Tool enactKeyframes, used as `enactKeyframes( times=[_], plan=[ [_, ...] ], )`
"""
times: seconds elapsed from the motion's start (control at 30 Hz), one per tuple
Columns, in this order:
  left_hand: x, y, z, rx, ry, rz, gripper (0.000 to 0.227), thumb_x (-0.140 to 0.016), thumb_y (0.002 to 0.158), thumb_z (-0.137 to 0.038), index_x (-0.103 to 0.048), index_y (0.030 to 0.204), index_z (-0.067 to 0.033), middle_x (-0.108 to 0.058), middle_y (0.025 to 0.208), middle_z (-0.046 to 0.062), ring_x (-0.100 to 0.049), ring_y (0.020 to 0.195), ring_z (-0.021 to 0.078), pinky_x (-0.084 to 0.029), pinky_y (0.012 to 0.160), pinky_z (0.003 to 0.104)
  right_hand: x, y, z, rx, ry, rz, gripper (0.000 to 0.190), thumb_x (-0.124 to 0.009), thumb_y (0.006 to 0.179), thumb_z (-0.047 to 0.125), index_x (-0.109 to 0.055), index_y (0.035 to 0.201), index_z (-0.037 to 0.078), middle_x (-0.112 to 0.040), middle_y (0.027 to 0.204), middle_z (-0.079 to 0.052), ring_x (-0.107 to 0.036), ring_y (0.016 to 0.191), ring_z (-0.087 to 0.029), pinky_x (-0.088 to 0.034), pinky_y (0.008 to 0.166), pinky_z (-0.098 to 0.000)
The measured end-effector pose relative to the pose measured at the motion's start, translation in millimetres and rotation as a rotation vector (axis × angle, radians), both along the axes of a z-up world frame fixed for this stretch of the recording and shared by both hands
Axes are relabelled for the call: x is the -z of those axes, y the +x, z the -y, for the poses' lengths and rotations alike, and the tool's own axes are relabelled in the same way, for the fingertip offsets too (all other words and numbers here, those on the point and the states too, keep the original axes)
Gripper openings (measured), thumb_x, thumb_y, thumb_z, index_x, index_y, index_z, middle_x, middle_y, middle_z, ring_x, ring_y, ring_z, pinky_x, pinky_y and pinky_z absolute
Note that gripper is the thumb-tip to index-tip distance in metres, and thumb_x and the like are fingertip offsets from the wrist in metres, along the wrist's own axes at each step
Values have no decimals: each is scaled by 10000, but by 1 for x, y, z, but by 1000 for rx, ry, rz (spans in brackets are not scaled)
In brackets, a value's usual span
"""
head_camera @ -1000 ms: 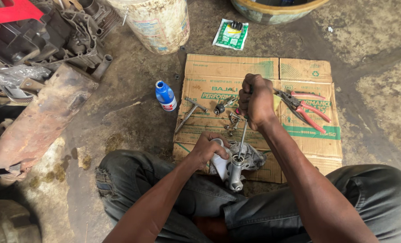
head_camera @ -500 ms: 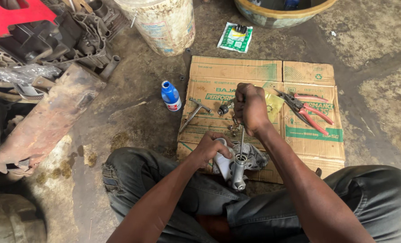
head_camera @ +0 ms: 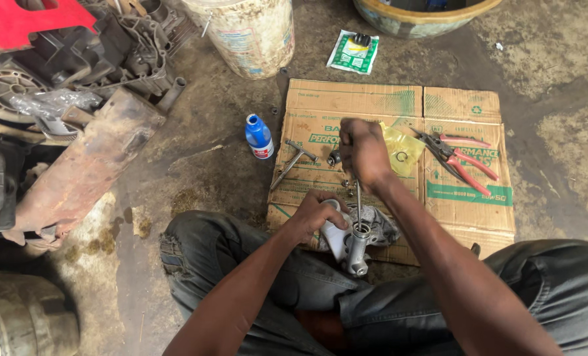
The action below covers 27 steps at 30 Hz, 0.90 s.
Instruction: The person assembles a motorcycle brake master cylinder by inserting internal components, applying lubrication, and using tools to secure a piston and spring.
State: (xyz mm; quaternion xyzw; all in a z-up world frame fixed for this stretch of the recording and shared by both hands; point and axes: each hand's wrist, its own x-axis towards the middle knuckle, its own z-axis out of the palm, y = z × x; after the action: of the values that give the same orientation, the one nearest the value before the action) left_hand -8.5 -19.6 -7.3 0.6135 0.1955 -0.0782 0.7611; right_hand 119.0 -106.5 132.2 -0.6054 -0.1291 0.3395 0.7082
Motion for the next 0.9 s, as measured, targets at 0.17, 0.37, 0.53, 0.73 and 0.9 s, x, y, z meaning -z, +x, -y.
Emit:
enactKeyframes(
  times=[0.17, 0.37, 0.53, 0.73, 0.9],
  plan=[
    [-2, -1, 1, -5, 0, 29, 288, -766, 543, 36, -735, 828, 17, -744, 806, 137, -735, 743, 256, -583, 679, 391, -8, 7, -8, -151, 3, -35, 245, -461, 928, 287, -407, 727, 157, -292, 573, 54, -244, 460, -79, -225, 399, -284],
    [-18, 0, -3, 60, 167, 130, 294, -792, 546, 31, -745, 836, 8, -746, 800, 116, -721, 744, 233, -564, 678, 376, -29, 56, 33, -16, 168, -148, 125, -455, 932, 307, -460, 852, 211, -298, 593, 76, -233, 481, -78, -192, 428, -278],
    [-32, 7, -25, 41, 263, 222, 350, -786, 507, 26, -777, 856, 7, -770, 851, 102, -731, 777, 241, -564, 699, 381, -35, 122, 97, 247, 18, 105, 261, -429, 1053, 369, -478, 878, 181, -364, 619, 45, -319, 496, -93, -275, 440, -301],
    [-45, 18, -54, -131, -17, 335, 453, -713, 499, 61, -725, 950, 12, -751, 999, 141, -747, 969, 287, -626, 814, 452, 73, 155, 140, 140, -678, 633, 461, -497, 1086, 467, -663, 1203, 53, -715, 988, -167, -674, 812, -220, -550, 745, -447],
    [-47, 23, -60, -340, -489, 347, 500, -693, 596, 23, -685, 1096, 0, -687, 1029, 164, -724, 1003, 317, -609, 858, 468, 94, 132, 116, -344, -1189, 782, 499, -568, 1001, 461, -610, 1381, 140, -769, 1161, -210, -758, 1003, -311, -542, 996, -453]
  ],
)
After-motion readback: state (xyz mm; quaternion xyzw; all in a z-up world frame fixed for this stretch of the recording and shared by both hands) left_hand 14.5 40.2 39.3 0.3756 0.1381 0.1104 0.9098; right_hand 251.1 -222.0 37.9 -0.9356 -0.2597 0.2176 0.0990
